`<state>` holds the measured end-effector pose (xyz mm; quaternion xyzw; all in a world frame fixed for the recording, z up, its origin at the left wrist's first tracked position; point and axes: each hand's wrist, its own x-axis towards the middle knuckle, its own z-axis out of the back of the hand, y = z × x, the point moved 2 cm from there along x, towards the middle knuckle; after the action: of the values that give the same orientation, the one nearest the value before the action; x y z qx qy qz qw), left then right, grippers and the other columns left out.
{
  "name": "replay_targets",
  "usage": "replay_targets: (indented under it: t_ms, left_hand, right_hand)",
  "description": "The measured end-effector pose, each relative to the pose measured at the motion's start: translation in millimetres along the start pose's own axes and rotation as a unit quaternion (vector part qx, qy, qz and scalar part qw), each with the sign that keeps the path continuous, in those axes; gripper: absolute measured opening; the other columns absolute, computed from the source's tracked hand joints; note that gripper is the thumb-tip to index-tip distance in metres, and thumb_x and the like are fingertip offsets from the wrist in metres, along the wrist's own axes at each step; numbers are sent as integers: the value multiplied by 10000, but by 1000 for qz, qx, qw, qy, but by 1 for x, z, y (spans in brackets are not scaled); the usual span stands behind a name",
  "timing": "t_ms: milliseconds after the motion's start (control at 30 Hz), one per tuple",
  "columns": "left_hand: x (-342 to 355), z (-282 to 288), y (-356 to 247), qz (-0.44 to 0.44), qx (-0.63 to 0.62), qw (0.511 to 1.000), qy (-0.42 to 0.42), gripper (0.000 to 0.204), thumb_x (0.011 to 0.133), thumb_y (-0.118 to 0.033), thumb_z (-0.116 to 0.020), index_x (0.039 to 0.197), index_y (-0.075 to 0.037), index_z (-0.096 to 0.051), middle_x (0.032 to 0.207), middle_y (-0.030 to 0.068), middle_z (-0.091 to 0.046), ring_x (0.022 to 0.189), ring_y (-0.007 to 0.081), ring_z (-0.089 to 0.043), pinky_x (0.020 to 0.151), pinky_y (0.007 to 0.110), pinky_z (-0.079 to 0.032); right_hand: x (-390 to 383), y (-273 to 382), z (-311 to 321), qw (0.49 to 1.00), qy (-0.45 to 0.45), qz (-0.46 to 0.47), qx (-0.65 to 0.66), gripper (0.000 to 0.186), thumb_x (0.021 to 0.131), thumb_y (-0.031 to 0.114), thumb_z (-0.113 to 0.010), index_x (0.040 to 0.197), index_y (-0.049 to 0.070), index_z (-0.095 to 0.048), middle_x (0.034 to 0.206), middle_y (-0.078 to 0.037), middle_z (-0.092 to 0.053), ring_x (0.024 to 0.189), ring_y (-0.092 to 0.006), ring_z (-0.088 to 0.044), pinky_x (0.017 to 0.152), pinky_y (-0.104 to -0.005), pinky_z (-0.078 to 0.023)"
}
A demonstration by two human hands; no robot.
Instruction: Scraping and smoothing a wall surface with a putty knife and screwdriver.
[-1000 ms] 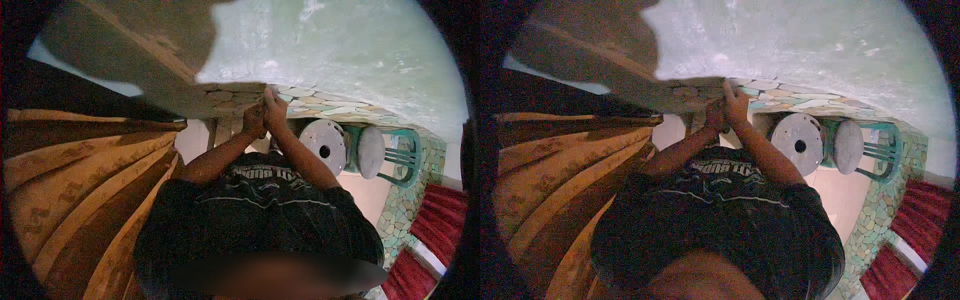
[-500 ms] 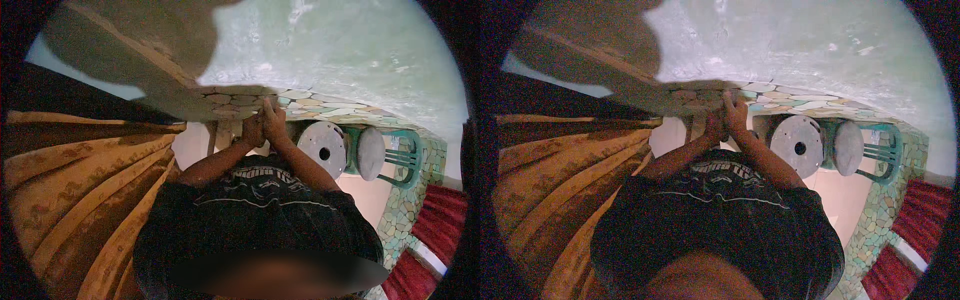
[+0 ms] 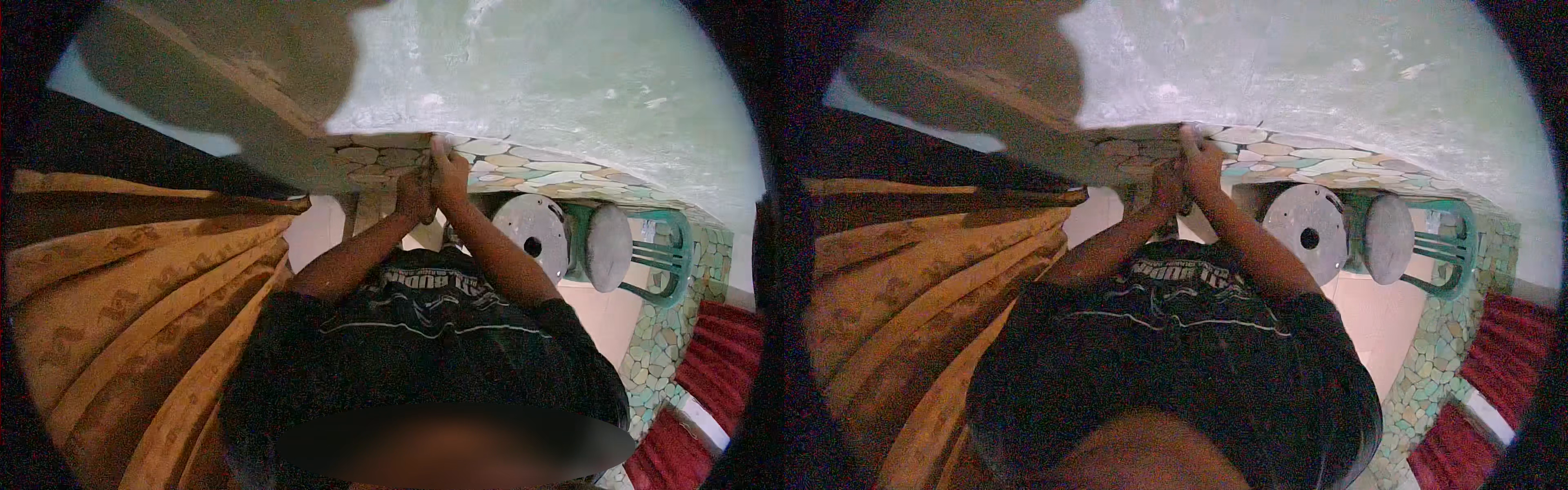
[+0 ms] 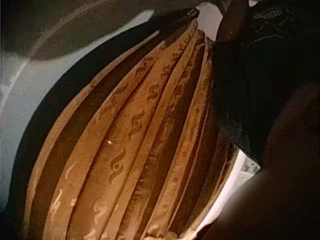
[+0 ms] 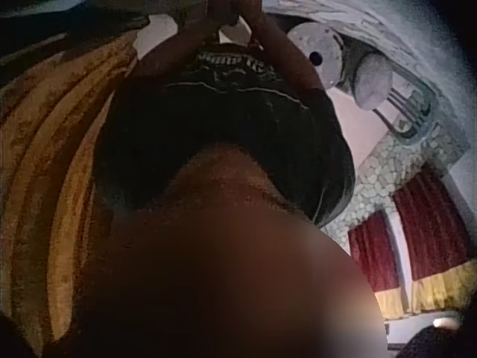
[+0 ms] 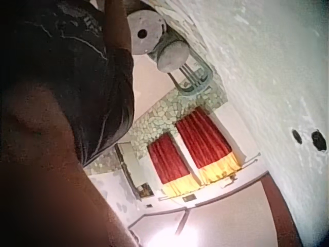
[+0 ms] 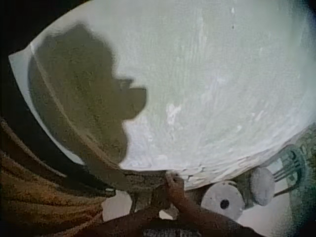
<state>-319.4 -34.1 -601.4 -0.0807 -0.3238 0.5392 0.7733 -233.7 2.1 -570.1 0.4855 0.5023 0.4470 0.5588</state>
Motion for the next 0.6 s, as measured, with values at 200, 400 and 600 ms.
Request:
replay_targets:
  t_ms: [200,400,600]
  left_hand:
    - [-23,-34,17,60,-89,994,19,330,796,-237,-580,1051,-35,-523,784,142,-585,696,313,-562,612,403,-453]
    - [4,-29,30,41,-104,991,-73,432,802,-253,-577,1171,-52,-476,813,147,-588,695,300,-564,626,396,-456]
    - [-20,-24,8,35,-52,998,26,535,775,-232,-589,1252,-67,-411,904,163,-598,741,308,-578,627,399,-465]
  right_hand:
    - [-20,14,3,967,-44,201,-151,435,828,395,-580,732,-29,-593,610,-82,-570,547,-189,-507,532,-346,-400]
    - [12,16,-9,996,-5,82,45,488,808,425,-590,653,-37,-562,587,-121,-558,528,-207,-483,526,-380,-388]
    - [5,-40,2,999,-36,3,-31,491,813,411,-594,652,-50,-552,564,-153,-525,534,-210,-467,519,-388,-371]
